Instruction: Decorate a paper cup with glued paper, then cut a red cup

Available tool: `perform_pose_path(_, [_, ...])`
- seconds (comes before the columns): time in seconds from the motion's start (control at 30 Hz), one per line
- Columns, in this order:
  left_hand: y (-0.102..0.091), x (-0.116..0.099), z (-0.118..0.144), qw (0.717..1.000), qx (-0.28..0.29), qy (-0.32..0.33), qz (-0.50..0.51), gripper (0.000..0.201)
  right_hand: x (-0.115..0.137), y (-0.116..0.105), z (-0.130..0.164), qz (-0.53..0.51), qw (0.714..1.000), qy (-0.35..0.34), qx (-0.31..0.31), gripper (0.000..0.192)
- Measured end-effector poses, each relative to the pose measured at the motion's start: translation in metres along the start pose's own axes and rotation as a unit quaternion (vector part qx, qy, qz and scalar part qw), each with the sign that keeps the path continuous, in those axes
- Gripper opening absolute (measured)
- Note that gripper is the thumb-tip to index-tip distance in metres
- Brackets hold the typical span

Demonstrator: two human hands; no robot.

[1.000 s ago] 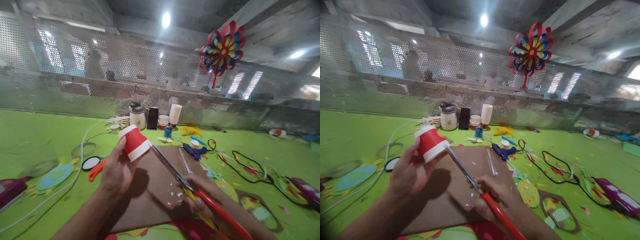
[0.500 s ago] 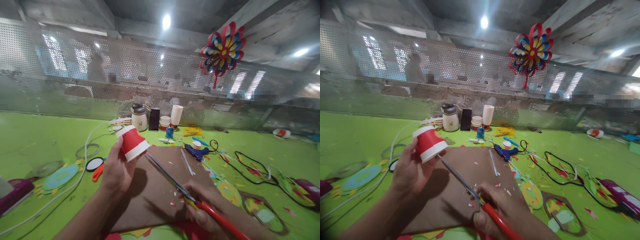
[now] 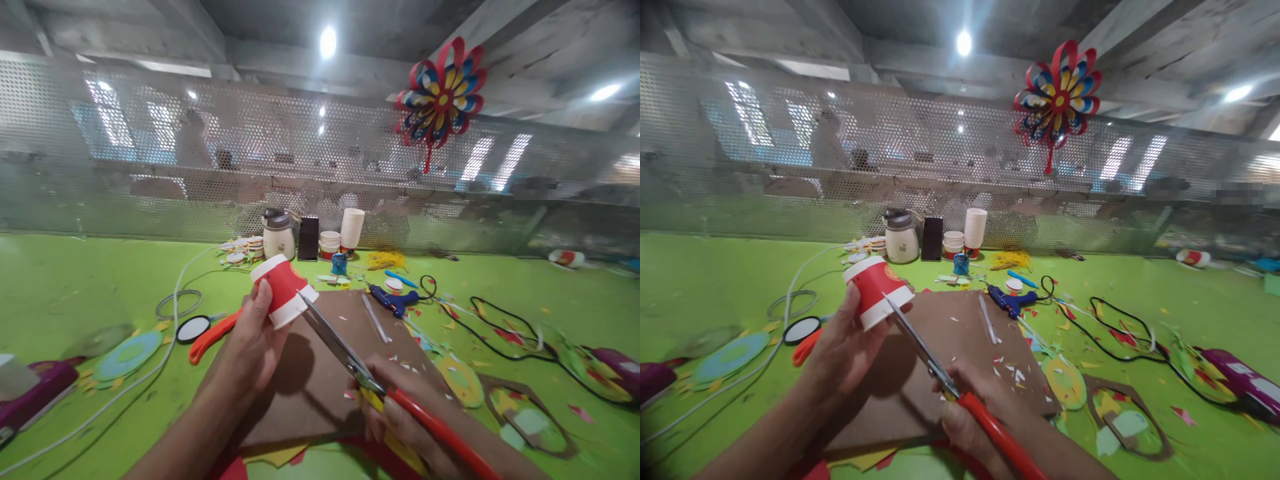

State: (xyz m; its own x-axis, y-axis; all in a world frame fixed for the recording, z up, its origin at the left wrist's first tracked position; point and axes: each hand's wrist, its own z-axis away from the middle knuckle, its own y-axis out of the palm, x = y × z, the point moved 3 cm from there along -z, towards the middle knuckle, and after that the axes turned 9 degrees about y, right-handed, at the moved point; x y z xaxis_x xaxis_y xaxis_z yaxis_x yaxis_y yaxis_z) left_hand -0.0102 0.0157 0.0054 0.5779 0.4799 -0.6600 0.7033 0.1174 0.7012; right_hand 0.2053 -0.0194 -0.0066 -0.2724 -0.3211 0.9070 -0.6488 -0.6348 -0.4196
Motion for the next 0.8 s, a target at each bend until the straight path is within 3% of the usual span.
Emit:
perform_pose_path(0.13, [0.0,0.003,0.0,1.0,0.014,-0.015,-0.004,0.037,0.01,0.001,0.003,-0.048,0.998,0.037,-0.013,0.057])
perform_pose_path(0.3, [0.001,0.004,0.004,0.999,0.005,-0.053,-0.001,0.036,0.016,0.001,0.008,-0.035,0.996,0.068,-0.043,0.051])
perform_pose_path(0.5, [0.001,0.004,0.006,0.997,-0.021,-0.073,0.014,0.04,0.013,-0.002,0.006,0.034,0.997,0.027,-0.06,0.045])
perform_pose_path(0.8, [0.001,0.006,0.004,0.996,-0.019,-0.078,0.029,0.037,0.009,0.0,0.001,0.016,0.998,0.016,-0.05,0.043])
